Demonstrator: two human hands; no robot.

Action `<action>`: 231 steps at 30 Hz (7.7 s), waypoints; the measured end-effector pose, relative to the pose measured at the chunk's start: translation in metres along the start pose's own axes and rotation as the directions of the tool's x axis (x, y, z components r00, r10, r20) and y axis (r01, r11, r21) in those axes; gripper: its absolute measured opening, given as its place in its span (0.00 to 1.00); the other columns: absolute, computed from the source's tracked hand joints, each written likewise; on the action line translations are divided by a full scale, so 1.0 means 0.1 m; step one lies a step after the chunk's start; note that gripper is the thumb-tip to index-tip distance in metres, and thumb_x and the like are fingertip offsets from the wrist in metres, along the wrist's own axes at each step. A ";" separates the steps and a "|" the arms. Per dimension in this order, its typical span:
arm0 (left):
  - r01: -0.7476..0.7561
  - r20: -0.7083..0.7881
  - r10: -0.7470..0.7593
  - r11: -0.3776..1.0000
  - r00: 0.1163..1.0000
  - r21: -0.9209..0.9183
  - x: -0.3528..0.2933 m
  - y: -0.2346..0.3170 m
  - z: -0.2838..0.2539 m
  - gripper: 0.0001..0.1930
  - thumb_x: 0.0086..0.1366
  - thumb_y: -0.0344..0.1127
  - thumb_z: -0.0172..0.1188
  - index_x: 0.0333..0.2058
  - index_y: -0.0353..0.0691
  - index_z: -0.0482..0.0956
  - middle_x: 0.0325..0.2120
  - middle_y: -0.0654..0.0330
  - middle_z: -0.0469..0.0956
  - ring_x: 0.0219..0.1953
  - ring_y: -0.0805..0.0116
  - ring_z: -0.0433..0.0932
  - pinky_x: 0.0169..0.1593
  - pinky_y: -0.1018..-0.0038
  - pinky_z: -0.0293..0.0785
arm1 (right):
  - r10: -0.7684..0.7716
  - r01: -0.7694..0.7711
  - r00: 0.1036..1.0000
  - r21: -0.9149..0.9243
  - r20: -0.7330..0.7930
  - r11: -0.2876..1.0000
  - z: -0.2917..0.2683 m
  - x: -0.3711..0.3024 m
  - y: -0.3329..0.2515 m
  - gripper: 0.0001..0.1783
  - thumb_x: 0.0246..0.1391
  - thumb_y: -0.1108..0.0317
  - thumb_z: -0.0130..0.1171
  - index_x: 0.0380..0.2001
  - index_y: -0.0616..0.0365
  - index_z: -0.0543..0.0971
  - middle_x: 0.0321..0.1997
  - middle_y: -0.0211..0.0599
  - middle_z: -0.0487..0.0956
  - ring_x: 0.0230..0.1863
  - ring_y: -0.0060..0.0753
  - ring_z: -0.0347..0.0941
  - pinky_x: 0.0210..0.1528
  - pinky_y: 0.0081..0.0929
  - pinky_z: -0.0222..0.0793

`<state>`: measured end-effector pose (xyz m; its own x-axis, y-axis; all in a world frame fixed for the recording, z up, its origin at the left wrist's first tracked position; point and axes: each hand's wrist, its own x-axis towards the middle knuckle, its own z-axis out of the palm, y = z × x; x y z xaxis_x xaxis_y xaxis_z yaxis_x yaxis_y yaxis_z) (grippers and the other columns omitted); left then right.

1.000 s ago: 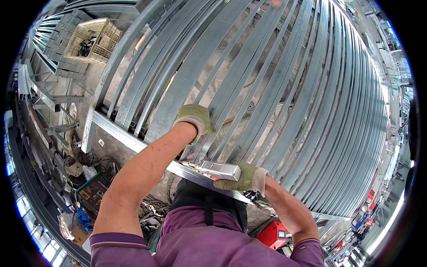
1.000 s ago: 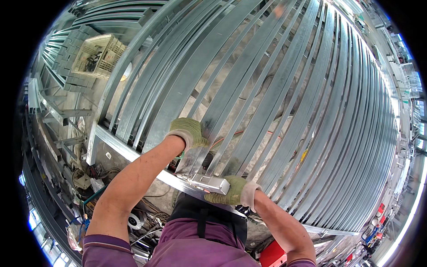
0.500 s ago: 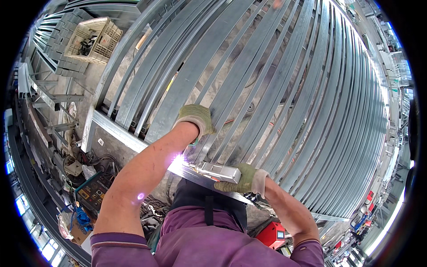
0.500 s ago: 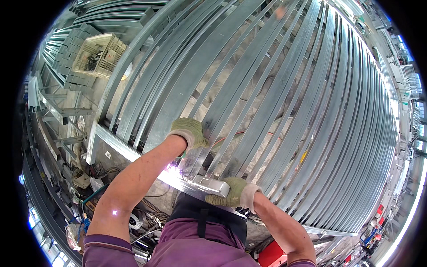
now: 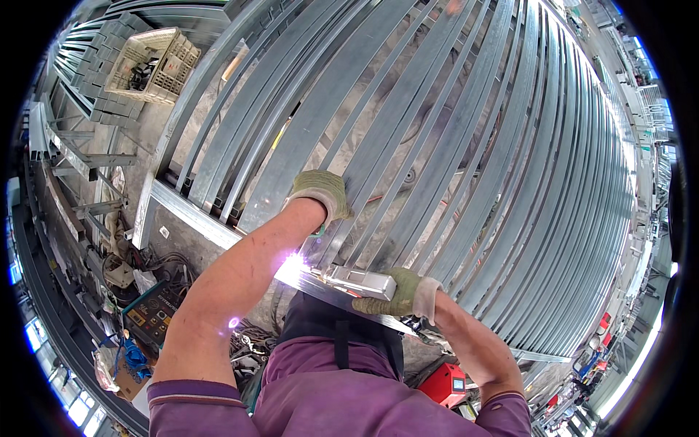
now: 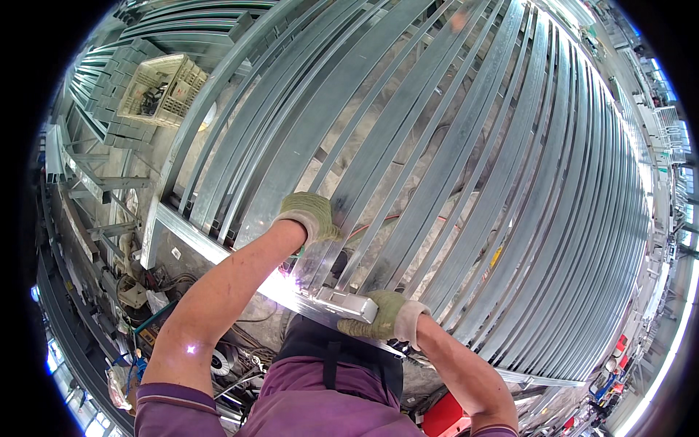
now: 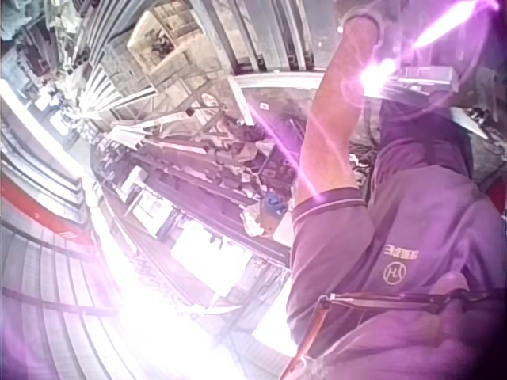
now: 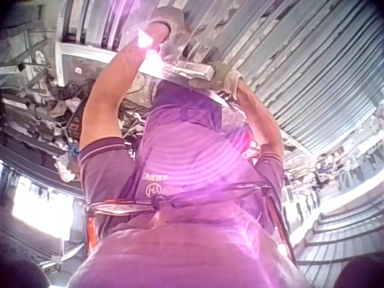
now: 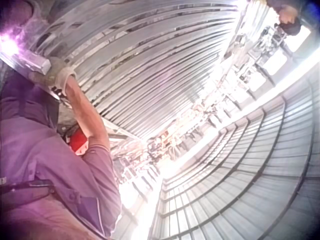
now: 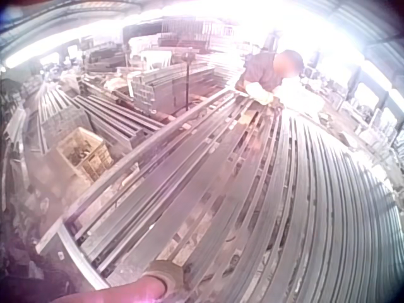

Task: The person welds a metal frame using a handheld welding tool, moving along the joints to create continuous welds. The person wears gloves and a purple shirt while working in a workshop with stacked metal materials.

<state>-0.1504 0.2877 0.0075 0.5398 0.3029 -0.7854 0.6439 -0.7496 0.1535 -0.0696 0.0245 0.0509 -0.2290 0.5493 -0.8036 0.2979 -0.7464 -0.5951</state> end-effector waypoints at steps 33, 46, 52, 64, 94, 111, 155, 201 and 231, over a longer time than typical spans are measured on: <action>0.011 0.038 -0.010 1.000 0.999 -0.009 -0.01 0.00 -0.05 0.31 0.61 0.65 0.72 0.51 0.44 0.92 0.46 0.49 0.91 0.49 0.51 0.90 0.54 0.57 0.86 | 0.050 -0.051 0.999 -0.074 -0.019 0.996 -0.04 -0.12 -0.03 0.47 0.51 0.27 0.76 0.63 0.50 0.84 0.56 0.46 0.89 0.59 0.50 0.85 0.61 0.41 0.80; 0.008 0.017 -0.008 1.000 1.000 0.000 0.00 -0.02 -0.03 0.33 0.61 0.67 0.71 0.51 0.44 0.92 0.46 0.50 0.91 0.49 0.52 0.90 0.54 0.56 0.86 | 0.112 -0.113 0.994 -0.072 -0.020 0.991 -0.08 -0.19 -0.13 0.49 0.51 0.29 0.78 0.65 0.54 0.83 0.59 0.48 0.88 0.63 0.49 0.84 0.65 0.40 0.79; 0.001 0.023 -0.001 1.000 1.000 0.012 0.00 -0.01 -0.04 0.33 0.61 0.67 0.71 0.51 0.44 0.92 0.48 0.50 0.91 0.50 0.52 0.90 0.55 0.56 0.86 | 0.083 -0.085 0.996 -0.057 -0.040 0.995 -0.06 -0.22 -0.09 0.47 0.52 0.30 0.78 0.65 0.53 0.83 0.58 0.47 0.89 0.61 0.48 0.85 0.63 0.39 0.80; -0.003 0.021 0.003 1.000 1.000 0.018 0.01 -0.02 -0.03 0.32 0.60 0.67 0.72 0.51 0.45 0.92 0.47 0.52 0.91 0.49 0.53 0.90 0.53 0.57 0.86 | 0.059 -0.059 0.998 -0.050 0.007 0.997 -0.08 -0.23 -0.07 0.42 0.55 0.32 0.77 0.64 0.48 0.84 0.55 0.44 0.90 0.57 0.43 0.86 0.59 0.38 0.81; 0.015 0.033 -0.016 1.000 0.999 0.003 -0.02 0.00 -0.08 0.32 0.59 0.63 0.76 0.54 0.47 0.92 0.50 0.53 0.91 0.53 0.53 0.90 0.56 0.57 0.86 | 0.086 -0.085 0.996 -0.087 0.010 0.993 -0.07 -0.26 0.03 0.45 0.52 0.28 0.76 0.61 0.50 0.86 0.55 0.45 0.90 0.58 0.47 0.86 0.60 0.39 0.80; 0.020 0.028 -0.021 1.000 0.999 0.023 0.02 -0.02 -0.03 0.33 0.60 0.67 0.71 0.50 0.45 0.92 0.47 0.52 0.91 0.49 0.53 0.90 0.54 0.58 0.86 | 0.135 -0.133 0.991 -0.057 0.018 0.989 -0.07 -0.30 0.02 0.45 0.51 0.31 0.79 0.62 0.51 0.85 0.57 0.43 0.89 0.60 0.43 0.85 0.63 0.37 0.80; 0.025 0.030 -0.026 0.999 0.999 0.028 -0.01 -0.01 -0.08 0.35 0.58 0.69 0.73 0.51 0.45 0.92 0.48 0.52 0.91 0.51 0.53 0.90 0.56 0.58 0.85 | 0.145 -0.144 0.989 -0.081 0.007 0.986 -0.05 -0.35 0.23 0.43 0.50 0.31 0.78 0.61 0.48 0.86 0.53 0.43 0.90 0.56 0.46 0.87 0.59 0.38 0.81; 0.035 0.072 -0.036 0.999 0.997 0.024 0.04 -0.02 -0.07 0.34 0.59 0.69 0.73 0.52 0.47 0.92 0.49 0.53 0.91 0.51 0.53 0.90 0.55 0.56 0.86 | 0.079 -0.093 0.991 -0.134 -0.104 0.987 0.06 -0.62 0.32 0.30 0.61 0.42 0.76 0.51 0.57 0.87 0.43 0.39 0.91 0.43 0.29 0.86 0.49 0.35 0.82; -0.012 -0.062 0.011 1.000 0.998 -0.027 0.20 -0.65 0.13 0.20 0.68 0.49 0.66 0.48 0.40 0.92 0.47 0.44 0.90 0.49 0.44 0.89 0.53 0.52 0.83 | -0.098 0.106 0.992 0.116 -0.074 0.988 0.00 0.04 -0.49 0.32 0.59 0.44 0.79 0.58 0.54 0.86 0.50 0.37 0.91 0.52 0.28 0.85 0.57 0.32 0.79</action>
<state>-0.1886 0.3342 -0.0261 0.5791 0.3306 -0.7452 0.6515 -0.7371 0.1793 -0.0847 0.0629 0.0767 -0.1875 0.6460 -0.7400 0.1627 -0.7225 -0.6719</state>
